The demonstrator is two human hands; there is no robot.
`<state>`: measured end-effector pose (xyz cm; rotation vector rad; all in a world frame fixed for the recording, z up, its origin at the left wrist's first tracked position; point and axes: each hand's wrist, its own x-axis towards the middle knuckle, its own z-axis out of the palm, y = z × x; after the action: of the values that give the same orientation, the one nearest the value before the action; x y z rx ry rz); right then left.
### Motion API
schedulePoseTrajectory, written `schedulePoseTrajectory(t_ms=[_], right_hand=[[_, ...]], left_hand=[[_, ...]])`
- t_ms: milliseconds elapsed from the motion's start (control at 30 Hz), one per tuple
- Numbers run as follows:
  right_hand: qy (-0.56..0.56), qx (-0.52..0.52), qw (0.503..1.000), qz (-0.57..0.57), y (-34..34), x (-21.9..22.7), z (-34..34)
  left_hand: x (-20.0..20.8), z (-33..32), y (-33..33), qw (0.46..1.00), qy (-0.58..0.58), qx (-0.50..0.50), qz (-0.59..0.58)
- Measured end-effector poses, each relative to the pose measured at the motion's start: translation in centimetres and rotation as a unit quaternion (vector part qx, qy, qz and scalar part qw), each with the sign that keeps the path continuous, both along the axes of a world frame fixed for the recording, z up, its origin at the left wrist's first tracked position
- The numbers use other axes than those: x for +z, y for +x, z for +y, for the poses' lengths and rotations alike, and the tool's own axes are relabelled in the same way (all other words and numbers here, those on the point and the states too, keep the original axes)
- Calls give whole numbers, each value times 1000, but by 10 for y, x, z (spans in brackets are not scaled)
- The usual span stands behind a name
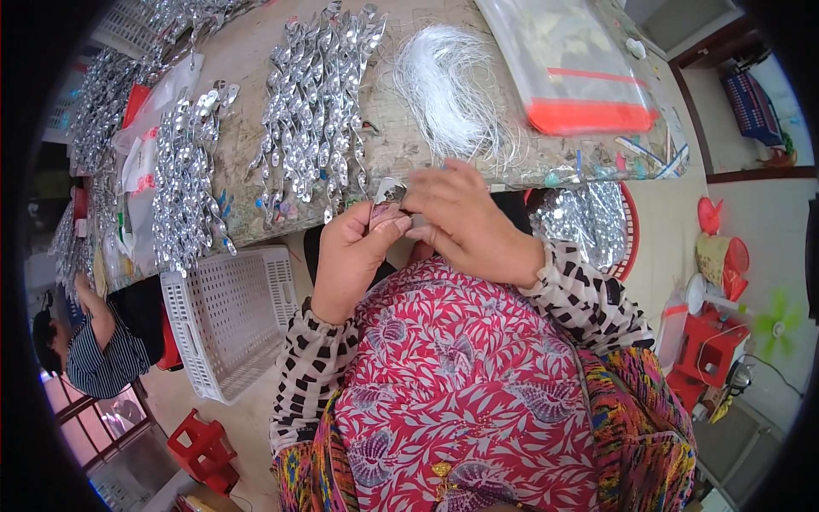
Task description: Assembling small silver decorative toy components onto a string at a factory workbench.
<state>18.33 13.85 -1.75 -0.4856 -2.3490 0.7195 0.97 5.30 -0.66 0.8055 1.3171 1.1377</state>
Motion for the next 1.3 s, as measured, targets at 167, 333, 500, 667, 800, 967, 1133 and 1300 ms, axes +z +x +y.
schedulePoseTrajectory(t_ms=[167,333,500,667,800,967,1133,1300], right_hand=[[-202,47,977,-56,3,-1,5],[-169,18,985,-14,8,0,2],[-283,-34,958,28,14,4,7],[-397,-58,914,58,16,3,3],[-384,-33,922,38,13,4,-4],[-186,8,982,37,6,-2,-10],[-122,-5,992,6,5,-3,-12],[26,-3,999,-26,8,-1,-13]], left_hand=[[0,-2,-2,1000,-10,0,16],[-2,-6,-2,1000,-12,-9,24],[1,-6,0,1000,-18,8,16],[-1,-6,5,1000,-7,17,22],[-1,-5,6,1000,-6,15,10],[7,-7,8,1000,-15,13,-25],[9,-8,10,999,-26,4,-38],[1,-10,8,1000,-11,8,3]])
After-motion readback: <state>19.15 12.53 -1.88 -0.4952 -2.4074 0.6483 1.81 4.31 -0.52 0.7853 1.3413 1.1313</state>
